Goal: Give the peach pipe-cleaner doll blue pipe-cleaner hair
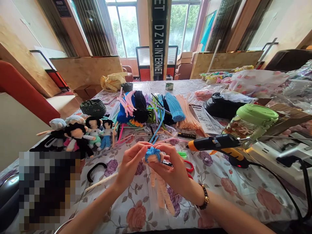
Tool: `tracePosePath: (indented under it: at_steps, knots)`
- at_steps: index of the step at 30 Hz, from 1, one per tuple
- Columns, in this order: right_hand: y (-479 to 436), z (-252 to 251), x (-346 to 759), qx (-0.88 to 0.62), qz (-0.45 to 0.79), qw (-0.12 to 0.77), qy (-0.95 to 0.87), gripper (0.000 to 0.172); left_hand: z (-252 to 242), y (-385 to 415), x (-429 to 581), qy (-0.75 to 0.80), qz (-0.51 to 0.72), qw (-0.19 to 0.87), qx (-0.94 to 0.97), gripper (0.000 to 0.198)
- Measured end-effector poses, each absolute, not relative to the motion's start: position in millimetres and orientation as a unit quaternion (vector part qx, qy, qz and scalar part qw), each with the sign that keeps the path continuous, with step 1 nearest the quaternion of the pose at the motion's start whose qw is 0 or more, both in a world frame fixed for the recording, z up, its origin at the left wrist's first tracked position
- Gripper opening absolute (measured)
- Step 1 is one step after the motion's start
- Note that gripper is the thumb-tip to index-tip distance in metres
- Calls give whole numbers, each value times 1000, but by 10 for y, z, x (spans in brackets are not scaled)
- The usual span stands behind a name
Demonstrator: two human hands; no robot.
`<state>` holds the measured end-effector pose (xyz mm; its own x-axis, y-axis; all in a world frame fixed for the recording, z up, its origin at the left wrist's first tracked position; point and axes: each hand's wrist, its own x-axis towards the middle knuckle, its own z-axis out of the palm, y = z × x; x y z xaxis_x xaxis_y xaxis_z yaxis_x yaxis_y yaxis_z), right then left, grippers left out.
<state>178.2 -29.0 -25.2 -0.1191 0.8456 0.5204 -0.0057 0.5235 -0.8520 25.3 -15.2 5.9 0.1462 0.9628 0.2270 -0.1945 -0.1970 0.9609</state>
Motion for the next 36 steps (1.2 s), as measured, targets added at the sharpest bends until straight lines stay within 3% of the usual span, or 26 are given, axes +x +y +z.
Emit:
tracePosePath:
  at_steps: [36]
  knots:
    - [-293, -253, 1755, -336, 353, 585, -648, 42, 30, -142, 250, 369, 534, 517, 558, 24]
